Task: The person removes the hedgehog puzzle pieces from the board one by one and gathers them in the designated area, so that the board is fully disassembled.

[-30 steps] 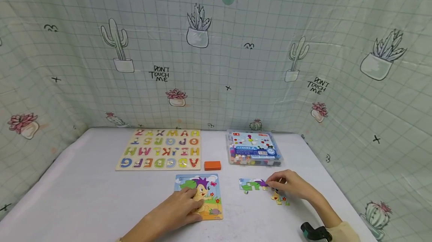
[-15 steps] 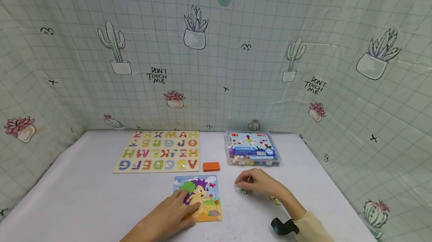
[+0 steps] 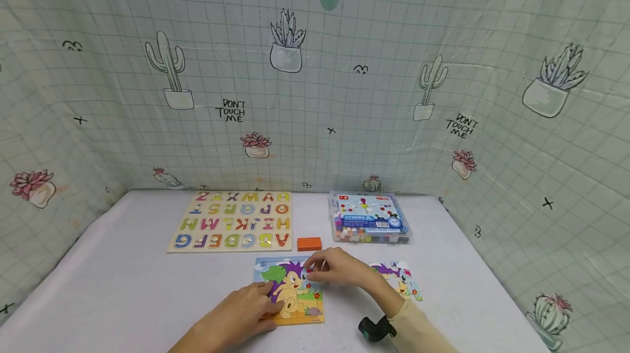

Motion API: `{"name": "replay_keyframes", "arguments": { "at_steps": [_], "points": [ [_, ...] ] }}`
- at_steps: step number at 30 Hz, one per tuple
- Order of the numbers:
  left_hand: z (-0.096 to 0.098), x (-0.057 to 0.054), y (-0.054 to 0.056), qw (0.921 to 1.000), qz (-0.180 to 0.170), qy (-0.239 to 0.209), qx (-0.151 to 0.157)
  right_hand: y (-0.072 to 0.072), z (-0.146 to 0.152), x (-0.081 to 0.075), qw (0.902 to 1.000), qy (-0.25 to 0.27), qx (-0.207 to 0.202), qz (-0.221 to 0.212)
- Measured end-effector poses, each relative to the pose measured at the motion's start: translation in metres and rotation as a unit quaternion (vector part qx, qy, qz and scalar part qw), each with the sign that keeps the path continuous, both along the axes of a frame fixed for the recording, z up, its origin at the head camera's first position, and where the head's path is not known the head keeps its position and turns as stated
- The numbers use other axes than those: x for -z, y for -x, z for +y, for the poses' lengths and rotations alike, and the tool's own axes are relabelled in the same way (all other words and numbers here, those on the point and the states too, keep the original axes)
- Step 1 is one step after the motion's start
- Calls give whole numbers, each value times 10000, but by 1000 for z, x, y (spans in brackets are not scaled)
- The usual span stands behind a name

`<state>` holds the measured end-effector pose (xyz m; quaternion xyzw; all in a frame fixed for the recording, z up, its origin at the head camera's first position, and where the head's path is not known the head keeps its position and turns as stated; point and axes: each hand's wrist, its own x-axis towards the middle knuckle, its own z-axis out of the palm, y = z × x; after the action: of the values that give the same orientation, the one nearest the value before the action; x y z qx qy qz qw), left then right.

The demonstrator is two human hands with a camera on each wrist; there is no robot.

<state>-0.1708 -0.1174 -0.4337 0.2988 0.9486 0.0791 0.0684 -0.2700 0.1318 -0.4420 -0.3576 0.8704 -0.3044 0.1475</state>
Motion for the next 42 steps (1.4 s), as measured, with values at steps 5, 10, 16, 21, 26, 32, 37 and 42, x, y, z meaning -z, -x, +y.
{"name": "replay_keyframes", "arguments": {
  "at_steps": [5,10,16,21,26,32,37,42],
  "points": [
    [-1,0,-1,9999,153,-38,18,-1,-17,5,9999,-36,40,147],
    [-2,1,-1,9998,197,-54,70,-1,-28,7,9999,15,73,77],
    [-1,2,1,9994,298,-115,134,-4,-35,8,9997,-80,185,142],
    [-2,3,1,9993,322,-128,123,-5,-38,8,9994,-88,306,123],
    [-3,5,0,9991,357,-151,149,-5,-42,8,9995,-13,311,99],
    [-2,6,0,9990,378,-126,182,-5,-46,12,9981,195,581,-73],
    [-2,5,0,9984,503,-65,242,-6,-48,12,9953,458,799,-294],
    [-2,5,0,9982,555,-38,230,-5,-50,11,9936,635,805,-484]
  ]
}}
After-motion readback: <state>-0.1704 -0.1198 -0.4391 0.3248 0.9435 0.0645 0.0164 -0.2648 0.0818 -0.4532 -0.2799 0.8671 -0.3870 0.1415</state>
